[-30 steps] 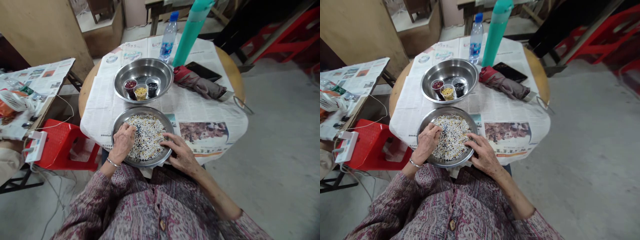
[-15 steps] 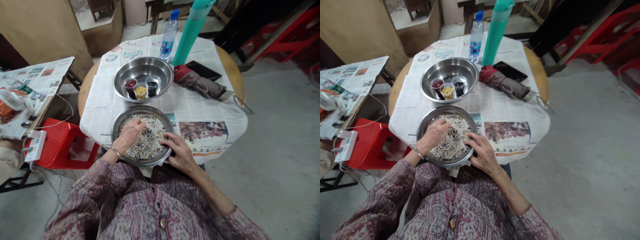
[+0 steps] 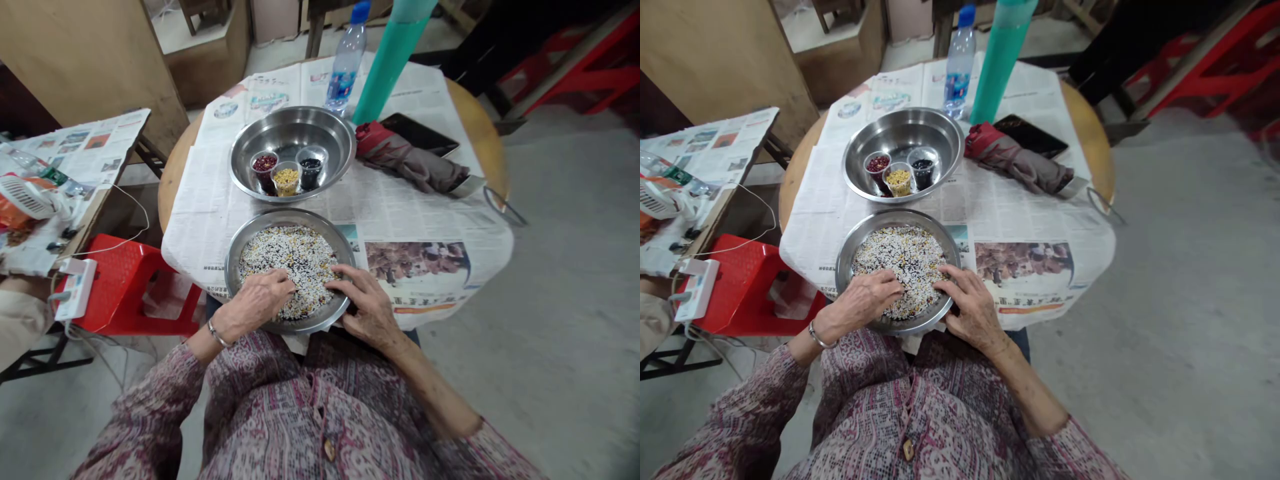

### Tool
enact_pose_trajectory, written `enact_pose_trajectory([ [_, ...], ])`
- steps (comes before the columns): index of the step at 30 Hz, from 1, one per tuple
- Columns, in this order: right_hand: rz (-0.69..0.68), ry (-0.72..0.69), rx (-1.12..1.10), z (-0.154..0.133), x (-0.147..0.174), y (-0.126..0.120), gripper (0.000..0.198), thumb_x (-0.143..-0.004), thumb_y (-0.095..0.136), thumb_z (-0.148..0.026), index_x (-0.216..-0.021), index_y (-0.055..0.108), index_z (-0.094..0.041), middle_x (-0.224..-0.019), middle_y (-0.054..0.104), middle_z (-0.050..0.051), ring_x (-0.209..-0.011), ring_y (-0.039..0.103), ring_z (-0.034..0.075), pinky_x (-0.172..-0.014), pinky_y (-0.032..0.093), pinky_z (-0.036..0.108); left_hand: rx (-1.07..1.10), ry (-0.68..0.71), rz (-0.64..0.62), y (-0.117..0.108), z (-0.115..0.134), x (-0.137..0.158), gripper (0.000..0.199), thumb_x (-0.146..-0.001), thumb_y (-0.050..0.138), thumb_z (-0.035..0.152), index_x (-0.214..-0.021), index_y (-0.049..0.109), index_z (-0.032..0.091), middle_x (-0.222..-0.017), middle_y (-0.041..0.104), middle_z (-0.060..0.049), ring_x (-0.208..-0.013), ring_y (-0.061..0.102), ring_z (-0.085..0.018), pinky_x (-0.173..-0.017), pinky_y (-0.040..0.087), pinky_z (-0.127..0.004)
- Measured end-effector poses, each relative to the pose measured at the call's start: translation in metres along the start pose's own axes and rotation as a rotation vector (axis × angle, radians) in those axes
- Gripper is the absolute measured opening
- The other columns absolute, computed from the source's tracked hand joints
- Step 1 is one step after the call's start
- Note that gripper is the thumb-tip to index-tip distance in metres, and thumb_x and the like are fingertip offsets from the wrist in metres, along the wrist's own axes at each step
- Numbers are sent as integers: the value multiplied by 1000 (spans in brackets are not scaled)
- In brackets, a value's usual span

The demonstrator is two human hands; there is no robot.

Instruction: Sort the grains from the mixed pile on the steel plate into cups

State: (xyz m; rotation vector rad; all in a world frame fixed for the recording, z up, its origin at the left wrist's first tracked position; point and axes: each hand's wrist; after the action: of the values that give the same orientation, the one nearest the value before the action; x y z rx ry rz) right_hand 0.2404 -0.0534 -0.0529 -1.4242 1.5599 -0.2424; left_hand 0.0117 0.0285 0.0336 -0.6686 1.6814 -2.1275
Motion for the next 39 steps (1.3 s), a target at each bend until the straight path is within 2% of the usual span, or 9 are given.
enact_pose_trajectory([
  [2, 9, 1, 4, 0, 0, 0, 34, -76, 58, -9, -108, 62, -22, -130, 59, 13, -115, 58, 31, -95, 49, 48, -58, -102, 15, -4, -4, 2, 21, -101, 46, 23, -93, 64, 17, -97, 63, -5, -89, 61, -17, -73, 49, -28],
  [5, 19, -1, 10, 0, 0, 1, 35, -76, 57, -9, -108, 62, -22, -130, 59, 12, -115, 58, 31, -95, 49, 47, -61, -217, 128, -7, -13, -3, 22, -101, 48, 27, -92, 65, 17, -99, 64, -6, -93, 61, -18, -76, 49, -29],
  [8, 19, -4, 14, 0, 1, 1, 35, -75, 57, -9, -108, 63, -22, -131, 59, 13, -115, 58, 31, -95, 49, 47, -7, -176, 249, -4, -17, -14, 16, -100, 50, 23, -102, 65, 18, -103, 65, -4, -98, 60, -17, -84, 49, -29],
  [10, 17, -5, 18, 0, 1, 1, 35, -75, 57, -9, -108, 62, -21, -130, 59, 14, -115, 58, 31, -95, 48, 48, -2, -124, 278, 0, -16, -23, 15, -98, 52, 19, -107, 64, 19, -106, 66, -4, -102, 59, -18, -89, 48, -30],
  [15, 3, 4, 31, 0, 1, 2, 35, -75, 58, -9, -108, 61, -21, -131, 59, 13, -114, 57, 32, -95, 49, 48, -28, -123, 230, 6, -17, -38, 15, -94, 56, 17, -106, 66, 18, -106, 67, -5, -104, 56, -21, -91, 48, -33],
  [22, 13, -3, 29, -1, 0, 0, 34, -76, 58, -10, -108, 60, -21, -130, 60, 13, -113, 58, 31, -94, 49, 47, -49, -113, 155, 3, -19, -44, 14, -96, 56, 21, -103, 68, 19, -103, 66, -5, -102, 57, -22, -90, 47, -35],
  [30, 14, 2, 28, -2, -1, 0, 36, -75, 56, -8, -108, 60, -22, -130, 60, 13, -113, 58, 31, -95, 48, 47, -52, -114, 134, -2, -13, -45, 14, -97, 55, 20, -105, 66, 17, -107, 65, -6, -103, 57, -21, -89, 47, -33],
  [39, 15, 2, 32, -2, -1, 0, 37, -75, 56, -8, -108, 60, -23, -129, 60, 12, -113, 58, 30, -94, 49, 47, -68, -44, 131, 1, -17, -47, 19, -99, 50, 19, -102, 69, 18, -101, 66, -6, -99, 58, -20, -90, 46, -34],
])
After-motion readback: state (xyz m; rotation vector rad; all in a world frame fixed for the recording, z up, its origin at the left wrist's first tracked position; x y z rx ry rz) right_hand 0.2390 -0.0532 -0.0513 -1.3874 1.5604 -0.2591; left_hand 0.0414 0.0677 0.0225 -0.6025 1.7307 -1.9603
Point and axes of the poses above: each hand's wrist, its own x-axis away from the middle knuckle, its own y-axis out of the palm, z = x × y
